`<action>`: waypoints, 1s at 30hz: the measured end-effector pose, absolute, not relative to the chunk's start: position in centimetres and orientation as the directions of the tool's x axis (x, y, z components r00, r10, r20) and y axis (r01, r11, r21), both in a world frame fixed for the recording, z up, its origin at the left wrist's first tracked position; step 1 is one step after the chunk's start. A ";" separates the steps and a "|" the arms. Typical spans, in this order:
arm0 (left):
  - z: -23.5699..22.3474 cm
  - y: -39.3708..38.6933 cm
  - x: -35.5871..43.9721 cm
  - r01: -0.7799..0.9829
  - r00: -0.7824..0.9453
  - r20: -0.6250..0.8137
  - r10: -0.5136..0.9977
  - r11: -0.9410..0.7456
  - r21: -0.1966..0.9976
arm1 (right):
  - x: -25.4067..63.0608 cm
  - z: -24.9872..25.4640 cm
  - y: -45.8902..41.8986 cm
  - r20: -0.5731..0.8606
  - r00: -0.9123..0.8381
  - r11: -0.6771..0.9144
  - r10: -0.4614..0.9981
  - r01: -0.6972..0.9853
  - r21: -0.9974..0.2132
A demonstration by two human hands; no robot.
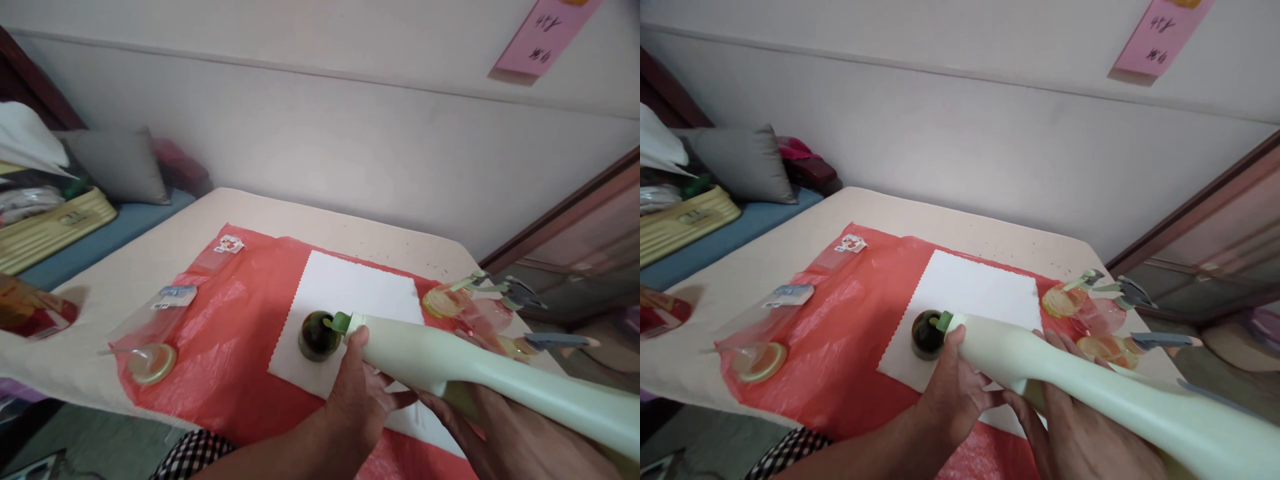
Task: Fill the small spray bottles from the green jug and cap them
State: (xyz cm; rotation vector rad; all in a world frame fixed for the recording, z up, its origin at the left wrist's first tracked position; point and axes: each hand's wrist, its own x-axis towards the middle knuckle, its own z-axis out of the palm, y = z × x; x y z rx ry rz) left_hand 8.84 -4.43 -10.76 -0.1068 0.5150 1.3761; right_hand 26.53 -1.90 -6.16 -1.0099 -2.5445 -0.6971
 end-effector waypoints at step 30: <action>-11.0 -4.4 8.9 -0.966 0.114 -0.303 0.946 0.177 0.190 | 24.6 -5.1 -2.1 0.483 -0.750 0.619 0.453 0.654 0.435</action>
